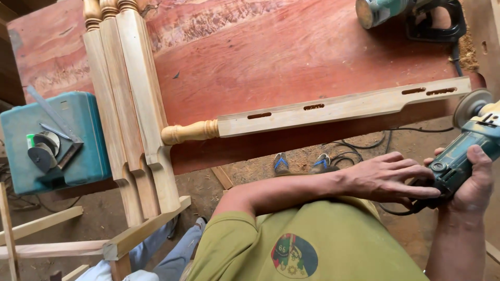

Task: The person uses a handheld router to carve a decorative groove along the length of a wooden post. They then switch to an angle grinder to smooth the carved surface and the edges of the post.

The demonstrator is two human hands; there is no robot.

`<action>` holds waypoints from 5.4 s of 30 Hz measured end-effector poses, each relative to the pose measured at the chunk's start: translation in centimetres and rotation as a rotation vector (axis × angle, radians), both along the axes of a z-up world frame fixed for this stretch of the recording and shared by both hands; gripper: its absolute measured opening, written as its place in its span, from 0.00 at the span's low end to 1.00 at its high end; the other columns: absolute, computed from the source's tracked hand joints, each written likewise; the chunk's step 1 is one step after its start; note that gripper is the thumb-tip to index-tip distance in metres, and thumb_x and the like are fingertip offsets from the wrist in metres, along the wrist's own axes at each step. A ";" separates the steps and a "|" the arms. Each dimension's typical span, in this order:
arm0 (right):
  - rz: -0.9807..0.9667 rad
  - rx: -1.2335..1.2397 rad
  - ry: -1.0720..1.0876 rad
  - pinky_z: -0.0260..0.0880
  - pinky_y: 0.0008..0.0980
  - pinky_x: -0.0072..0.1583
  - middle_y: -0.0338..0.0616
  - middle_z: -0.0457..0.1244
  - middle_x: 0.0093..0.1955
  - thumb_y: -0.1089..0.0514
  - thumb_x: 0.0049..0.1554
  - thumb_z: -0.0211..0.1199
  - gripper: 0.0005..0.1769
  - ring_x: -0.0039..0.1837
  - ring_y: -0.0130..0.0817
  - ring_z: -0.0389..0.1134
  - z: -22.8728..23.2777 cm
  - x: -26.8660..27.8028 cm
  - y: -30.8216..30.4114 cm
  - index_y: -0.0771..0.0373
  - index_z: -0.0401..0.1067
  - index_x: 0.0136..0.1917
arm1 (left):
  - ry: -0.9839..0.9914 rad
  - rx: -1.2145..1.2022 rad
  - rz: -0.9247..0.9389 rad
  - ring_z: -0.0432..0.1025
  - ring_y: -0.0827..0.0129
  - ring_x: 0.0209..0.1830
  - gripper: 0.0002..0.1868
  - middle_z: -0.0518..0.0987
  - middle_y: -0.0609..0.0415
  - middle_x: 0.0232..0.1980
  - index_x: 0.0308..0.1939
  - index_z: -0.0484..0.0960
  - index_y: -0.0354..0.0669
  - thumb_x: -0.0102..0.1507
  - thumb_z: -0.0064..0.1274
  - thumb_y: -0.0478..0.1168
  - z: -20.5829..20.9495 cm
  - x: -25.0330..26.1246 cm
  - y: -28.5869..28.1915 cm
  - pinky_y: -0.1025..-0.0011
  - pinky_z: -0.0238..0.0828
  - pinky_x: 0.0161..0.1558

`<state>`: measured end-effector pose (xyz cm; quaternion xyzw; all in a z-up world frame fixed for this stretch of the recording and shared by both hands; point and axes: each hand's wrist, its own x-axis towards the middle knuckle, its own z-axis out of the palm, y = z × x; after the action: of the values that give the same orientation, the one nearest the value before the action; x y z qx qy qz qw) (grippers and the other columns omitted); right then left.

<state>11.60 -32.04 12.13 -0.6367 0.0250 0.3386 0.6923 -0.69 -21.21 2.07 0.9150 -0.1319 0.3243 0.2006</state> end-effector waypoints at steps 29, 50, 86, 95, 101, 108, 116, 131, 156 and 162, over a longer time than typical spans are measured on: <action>-0.003 0.185 -0.224 0.77 0.33 0.42 0.42 0.63 0.54 0.44 0.50 0.69 0.38 0.46 0.35 0.70 5.4 6.1 -1.7 0.64 0.62 0.66 | 0.767 0.013 1.107 0.71 0.54 0.37 0.51 0.77 0.43 0.40 0.57 0.74 0.42 0.52 0.49 0.83 7.8 -20.5 18.4 0.55 0.70 0.44; 0.255 0.038 -0.068 0.77 0.40 0.39 0.54 0.67 0.41 0.54 0.56 0.66 0.19 0.37 0.42 0.72 -3.2 -5.6 6.8 0.69 0.67 0.52 | -0.057 -0.487 0.358 0.75 0.48 0.52 0.35 0.77 0.40 0.54 0.64 0.76 0.47 0.59 0.62 0.59 2.8 -12.6 6.7 0.55 0.75 0.54; 0.889 -0.416 -0.397 0.66 0.44 0.48 0.50 0.62 0.40 0.38 0.52 0.70 0.27 0.48 0.41 0.66 -5.1 -15.5 11.2 0.60 0.67 0.50 | 0.346 -1.916 0.727 0.73 0.54 0.53 0.31 0.78 0.38 0.47 0.48 0.73 0.44 0.61 0.59 0.66 2.5 -14.1 2.3 0.53 0.68 0.52; 0.916 -0.455 -0.395 0.67 0.45 0.48 0.52 0.62 0.40 0.43 0.53 0.63 0.21 0.49 0.45 0.67 -3.5 -17.8 12.1 0.60 0.66 0.51 | 0.303 -1.945 0.796 0.74 0.50 0.53 0.29 0.78 0.34 0.47 0.48 0.74 0.41 0.60 0.61 0.62 2.7 -15.6 2.3 0.51 0.69 0.52; 0.959 -0.481 -0.397 0.67 0.48 0.51 0.58 0.64 0.42 0.44 0.52 0.61 0.22 0.51 0.54 0.69 -3.2 -19.4 12.5 0.60 0.66 0.53 | 0.299 -1.950 0.828 0.72 0.55 0.49 0.27 0.76 0.39 0.42 0.43 0.74 0.40 0.61 0.60 0.60 4.0 -17.7 2.6 0.53 0.68 0.51; 0.983 -0.487 -0.335 0.69 0.49 0.51 0.56 0.66 0.43 0.40 0.51 0.70 0.27 0.52 0.54 0.70 -6.0 -21.1 12.7 0.58 0.67 0.53 | 0.243 -1.980 0.871 0.71 0.57 0.48 0.27 0.75 0.40 0.41 0.43 0.74 0.40 0.62 0.59 0.61 4.2 -19.4 2.2 0.55 0.68 0.51; 1.074 -0.566 -0.256 0.69 0.53 0.57 0.60 0.69 0.49 0.36 0.49 0.69 0.33 0.59 0.58 0.70 -4.3 -23.6 13.9 0.57 0.66 0.59 | 0.045 -2.007 0.881 0.65 0.68 0.40 0.19 0.68 0.55 0.36 0.36 0.71 0.45 0.63 0.59 0.55 6.4 -21.4 1.9 0.67 0.66 0.42; 1.112 -0.329 -0.281 0.69 0.50 0.52 0.59 0.66 0.43 0.38 0.45 0.76 0.35 0.51 0.52 0.71 -2.8 -27.3 15.3 0.60 0.69 0.55 | 0.166 -1.557 0.921 0.60 0.51 0.64 0.45 0.64 0.36 0.60 0.64 0.57 0.34 0.60 0.58 0.64 6.6 -28.4 0.3 0.53 0.64 0.61; 0.271 0.342 0.190 0.81 0.44 0.45 0.55 0.73 0.49 0.29 0.60 0.60 0.41 0.47 0.43 0.77 5.5 9.7 -2.5 0.65 0.68 0.69 | 0.757 -0.055 0.926 0.55 0.36 0.77 0.73 0.63 0.27 0.74 0.81 0.51 0.44 0.41 0.74 0.65 0.4 -8.9 15.0 0.37 0.39 0.75; 0.159 0.272 0.041 0.75 0.38 0.41 0.59 0.69 0.50 0.41 0.51 0.57 0.40 0.43 0.48 0.73 4.5 18.6 -5.8 0.75 0.68 0.65 | 0.699 0.185 0.894 0.72 0.60 0.36 0.37 0.77 0.49 0.39 0.47 0.73 0.46 0.46 0.67 0.64 -7.4 -10.9 17.4 0.62 0.70 0.38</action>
<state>30.17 -37.80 16.62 -0.5301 -0.0574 0.4055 0.7425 -11.55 -3.84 -5.28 0.9484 0.3142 0.0430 -0.0051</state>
